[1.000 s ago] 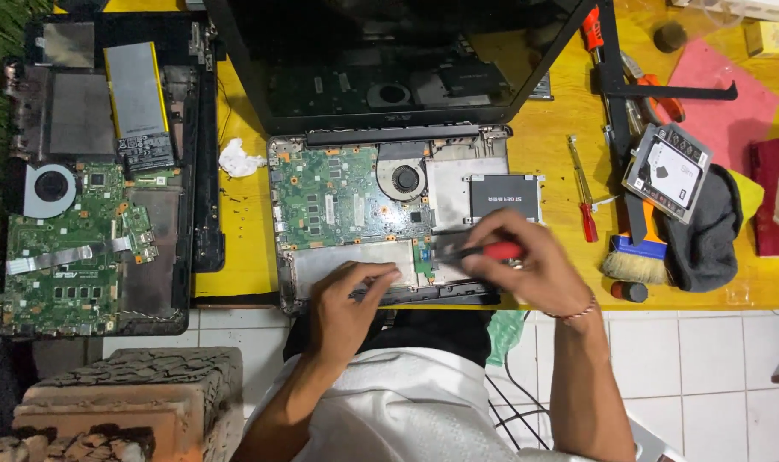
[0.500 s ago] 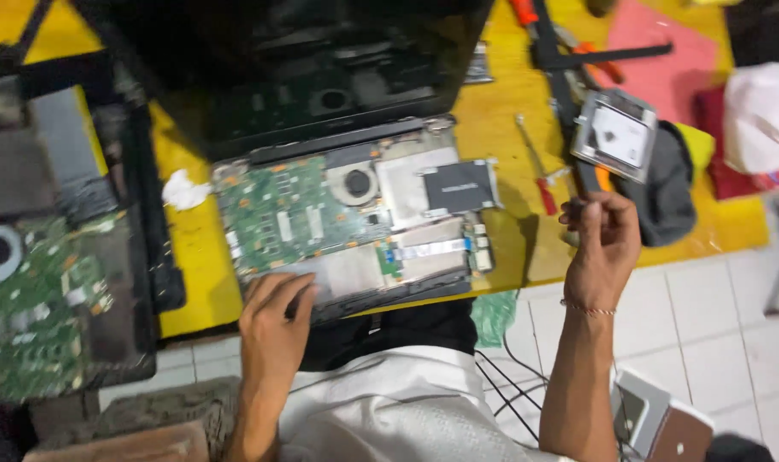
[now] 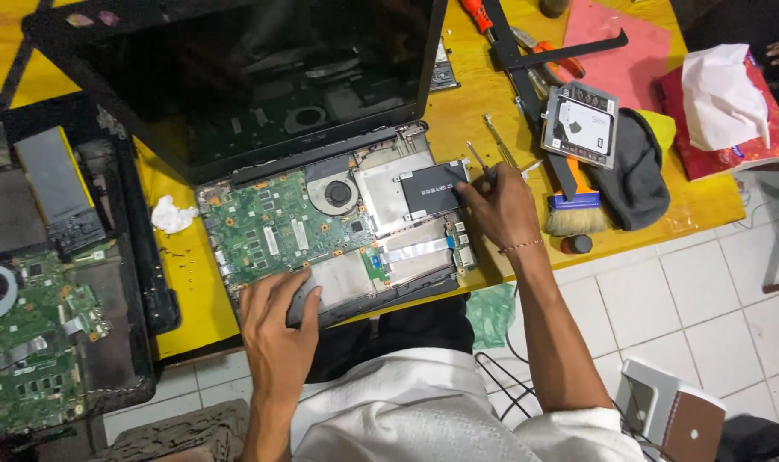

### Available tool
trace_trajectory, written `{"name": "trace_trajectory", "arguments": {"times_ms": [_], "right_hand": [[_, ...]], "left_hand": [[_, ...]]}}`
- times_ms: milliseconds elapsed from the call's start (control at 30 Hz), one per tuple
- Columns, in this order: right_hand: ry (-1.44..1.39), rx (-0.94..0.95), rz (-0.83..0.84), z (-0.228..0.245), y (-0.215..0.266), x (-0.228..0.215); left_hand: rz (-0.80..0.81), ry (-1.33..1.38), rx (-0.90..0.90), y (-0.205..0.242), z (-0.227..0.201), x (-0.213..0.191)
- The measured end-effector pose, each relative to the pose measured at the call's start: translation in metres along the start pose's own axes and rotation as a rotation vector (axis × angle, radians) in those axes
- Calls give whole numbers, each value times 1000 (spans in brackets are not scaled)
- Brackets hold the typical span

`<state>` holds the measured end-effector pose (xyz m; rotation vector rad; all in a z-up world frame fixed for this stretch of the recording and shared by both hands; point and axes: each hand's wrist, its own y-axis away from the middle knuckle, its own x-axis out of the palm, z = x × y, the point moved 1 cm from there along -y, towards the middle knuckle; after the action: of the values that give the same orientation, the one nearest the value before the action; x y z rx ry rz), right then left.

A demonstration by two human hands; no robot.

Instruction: The person uses a screwdriver to remove screws from the cooling fan and hard drive of a disassembled laptop. They then detach the fan and hard drive from the motherboard and place them on the workbench.

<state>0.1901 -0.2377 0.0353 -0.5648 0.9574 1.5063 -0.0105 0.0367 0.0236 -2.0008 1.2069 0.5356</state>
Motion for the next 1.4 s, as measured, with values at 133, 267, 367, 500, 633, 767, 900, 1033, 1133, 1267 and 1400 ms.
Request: {"name": "trace_trajectory", "arguments": {"times_ms": [133,267,367,500,633,767,900,1033,1133,1267,1400], "right_hand": [[74,24,39,-12,-18,12],[-277,-4,60,-22,-22,11],[-530,-60,53,-23,-16,4],[-749,-31,-26,2,19,-14],[-864,-119,45,6,59,8],[-911,-168,-34,5,83,16],[-860,-154,-345,-53,72,7],[-1134,-80,-431,-78,75,-6],[-1182,-27,-466,-97,81,-2],[-1216,23,-452,-112,89,3],[-1252,42,-443,-116,91,7]], "left_hand": [[-22,-1,15,1,3,-4],[-24,17,10,-3,5,-8],[-29,26,1,-3,8,-9],[-58,44,-6,-4,6,-9],[18,216,-74,-8,-5,-2],[239,310,-17,-18,-24,16],[223,239,329,-28,-37,58],[208,134,495,-39,-52,103],[280,7,527,-50,-73,110],[292,-57,511,-49,-76,125],[305,128,403,-46,-67,134]]}}
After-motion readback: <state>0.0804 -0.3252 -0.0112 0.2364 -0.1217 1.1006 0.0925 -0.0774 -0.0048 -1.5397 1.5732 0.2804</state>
